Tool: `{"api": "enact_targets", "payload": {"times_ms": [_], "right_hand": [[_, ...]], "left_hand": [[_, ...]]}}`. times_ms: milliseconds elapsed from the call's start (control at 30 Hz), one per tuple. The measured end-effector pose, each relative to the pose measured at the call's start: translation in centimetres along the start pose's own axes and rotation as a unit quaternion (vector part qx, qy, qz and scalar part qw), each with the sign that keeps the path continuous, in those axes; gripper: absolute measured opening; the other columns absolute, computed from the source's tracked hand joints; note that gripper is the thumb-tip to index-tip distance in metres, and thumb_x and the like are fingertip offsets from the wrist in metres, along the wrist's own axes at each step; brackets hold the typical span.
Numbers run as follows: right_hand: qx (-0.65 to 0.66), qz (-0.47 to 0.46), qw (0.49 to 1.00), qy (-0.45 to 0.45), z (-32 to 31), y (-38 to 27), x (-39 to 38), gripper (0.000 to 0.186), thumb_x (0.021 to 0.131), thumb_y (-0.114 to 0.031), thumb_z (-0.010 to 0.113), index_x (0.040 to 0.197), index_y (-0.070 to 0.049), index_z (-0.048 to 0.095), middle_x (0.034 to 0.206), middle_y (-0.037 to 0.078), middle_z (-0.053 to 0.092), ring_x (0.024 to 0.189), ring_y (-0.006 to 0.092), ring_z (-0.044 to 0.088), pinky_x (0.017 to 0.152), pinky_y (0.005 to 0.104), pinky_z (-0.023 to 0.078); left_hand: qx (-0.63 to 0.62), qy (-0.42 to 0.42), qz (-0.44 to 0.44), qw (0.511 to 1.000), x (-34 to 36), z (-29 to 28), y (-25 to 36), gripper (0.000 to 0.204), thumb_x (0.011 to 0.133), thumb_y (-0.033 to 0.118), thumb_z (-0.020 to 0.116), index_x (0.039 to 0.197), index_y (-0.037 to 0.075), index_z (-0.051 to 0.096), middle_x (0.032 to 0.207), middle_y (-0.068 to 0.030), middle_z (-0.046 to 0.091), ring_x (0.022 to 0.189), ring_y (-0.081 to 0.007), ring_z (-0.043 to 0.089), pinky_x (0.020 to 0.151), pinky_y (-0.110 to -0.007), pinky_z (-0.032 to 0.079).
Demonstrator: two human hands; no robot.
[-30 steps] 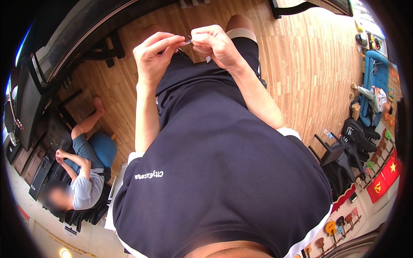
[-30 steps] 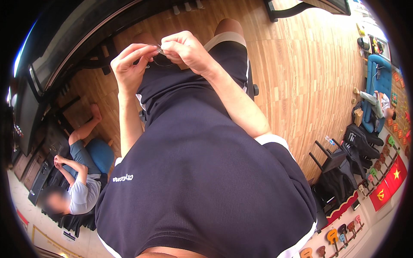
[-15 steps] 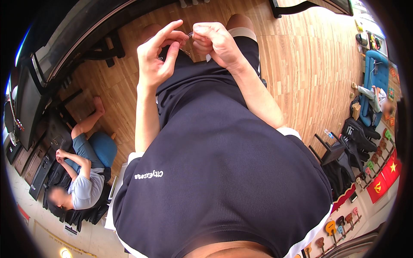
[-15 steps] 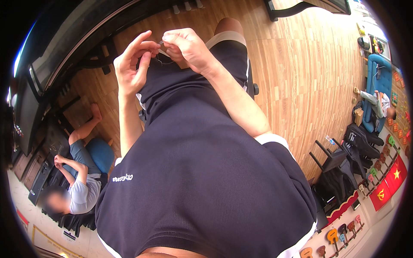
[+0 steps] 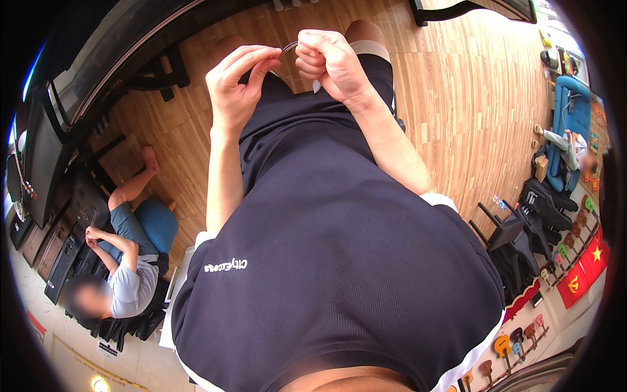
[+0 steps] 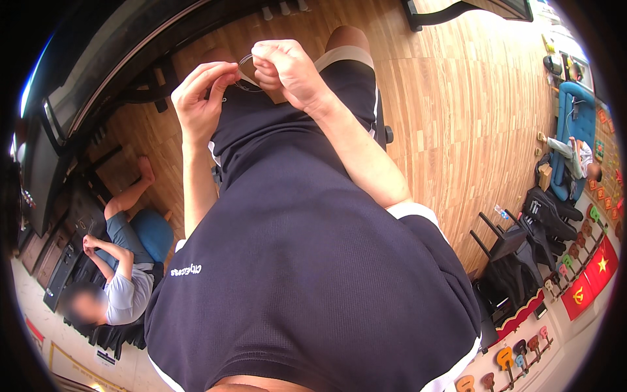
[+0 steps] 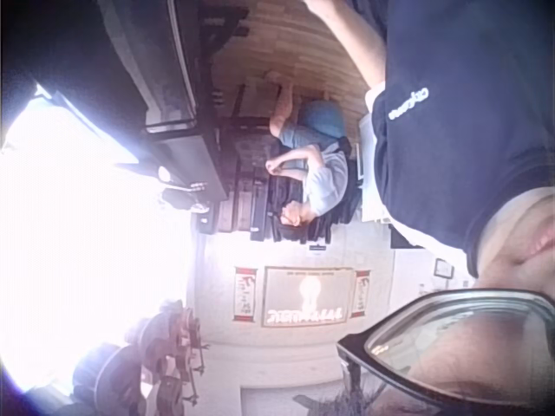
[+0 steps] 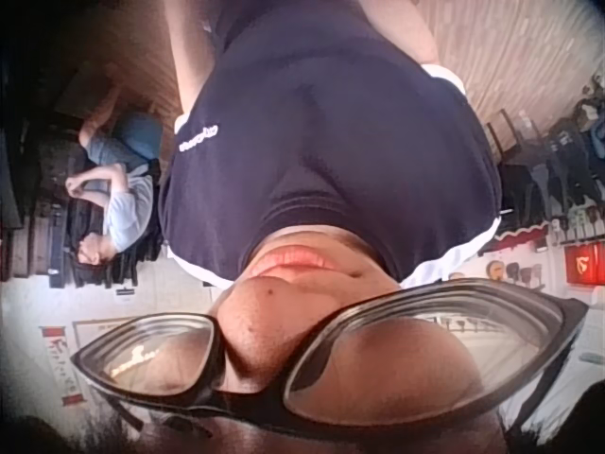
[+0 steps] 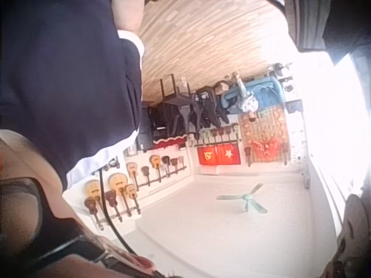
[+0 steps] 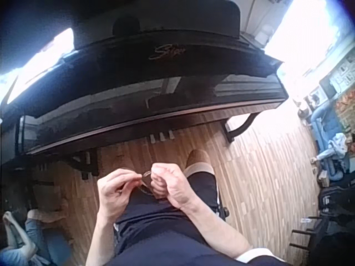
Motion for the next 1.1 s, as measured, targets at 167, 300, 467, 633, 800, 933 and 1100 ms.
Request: {"api": "enact_targets", "payload": {"times_ms": [167, 300, 467, 633, 800, 933, 1100], "right_hand": [[0.008, -0.002, 1.0, 0.011, -0.3, -0.2, 0.0, 0.036, 0.101, -0.018, 0.048, 0.068, -0.012, 0.036, 0.06, -0.005, 0.029, 0.05, 0.0055, 0.022, 0.047, 0.0249, 0.021], [0.002, 0.005, 1.0, 0.009, -0.3, 0.1, 0.0, 0.035, 0.101, -0.018, 0.048, 0.068, -0.012, 0.036, 0.061, -0.006, 0.029, 0.05, 0.0051, 0.022, 0.046, 0.0244, 0.021], [-0.001, 0.008, 1.0, 0.011, -0.2, 0.3, 0.1, 0.035, 0.101, -0.017, 0.048, 0.069, -0.012, 0.036, 0.061, -0.006, 0.03, 0.05, 0.0048, 0.023, 0.046, 0.0241, 0.021], [-0.005, 0.011, 1.0, 0.019, -0.4, 0.2, 0.0, 0.035, 0.101, -0.017, 0.048, 0.068, -0.012, 0.036, 0.061, -0.005, 0.03, 0.05, 0.0048, 0.023, 0.046, 0.0243, 0.021], [0.002, 0.007, 1.0, 0.006, -0.3, 0.0, 0.0, 0.036, 0.101, -0.018, 0.048, 0.068, -0.012, 0.036, 0.06, -0.006, 0.029, 0.05, 0.005, 0.022, 0.046, 0.0243, 0.021], [0.019, 0.01, 1.0, 0.007, -0.1, 0.1, 0.0, 0.036, 0.1, -0.019, 0.049, 0.067, -0.012, 0.035, 0.059, -0.005, 0.028, 0.049, 0.0051, 0.021, 0.046, 0.0245, 0.021], [0.054, 0.01, 0.998, -0.009, 0.3, -0.2, 0.0, 0.038, 0.097, -0.016, 0.051, 0.064, -0.013, 0.033, 0.058, -0.006, 0.028, 0.048, 0.0046, 0.023, 0.045, 0.0238, 0.02]], "left_hand": [[0.121, 0.019, 0.038, 0.992, 0.3, -0.8, 2.1, 0.012, 0.081, -0.005, 0.072, 0.091, 0.002, 0.074, 0.093, -0.0053, 0.069, 0.078, -0.0122, 0.065, 0.069, -0.023, 0.053], [0.024, 0.05, 0.027, 0.998, 0.0, -1.0, 0.5, 0.011, 0.084, -0.004, 0.071, 0.094, 0.0, 0.073, 0.091, -0.0059, 0.067, 0.076, -0.0111, 0.062, 0.066, -0.022, 0.051], [-0.135, 0.064, -0.032, 0.988, -0.7, -0.4, -1.3, 0.007, 0.09, -0.006, 0.064, 0.093, -0.004, 0.069, 0.092, -0.007, 0.064, 0.077, -0.0106, 0.06, 0.065, -0.022, 0.049], [-0.131, 0.02, -0.021, 0.991, -0.2, -0.1, -1.2, 0.007, 0.088, -0.008, 0.064, 0.092, -0.003, 0.068, 0.09, -0.0055, 0.064, 0.081, -0.01, 0.061, 0.071, -0.021, 0.05], [-0.145, 0.029, -0.056, 0.987, -0.2, -0.3, -2.2, 0.006, 0.089, -0.009, 0.062, 0.09, -0.003, 0.065, 0.089, -0.0037, 0.061, 0.077, -0.0092, 0.057, 0.068, -0.02, 0.046], [-0.231, 0.019, -0.078, 0.97, -0.6, 0.0, -2.9, 0.003, 0.092, -0.004, 0.061, 0.092, -0.001, 0.063, 0.086, -0.0014, 0.058, 0.07, -0.0073, 0.051, 0.063, -0.02, 0.042], [-0.375, 0.036, -0.205, 0.903, -1.2, 1.3, -5.2, 0.004, 0.096, 0.005, 0.06, 0.094, 0.002, 0.063, 0.081, 0.001, 0.055, 0.065, -0.0057, 0.045, 0.06, -0.02, 0.038]]}}
Point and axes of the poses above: each hand's wrist, its own x-axis towards the middle knuckle, its own z-axis out of the palm, y = z × x, the point moved 8 cm from there along x, towards the middle knuckle
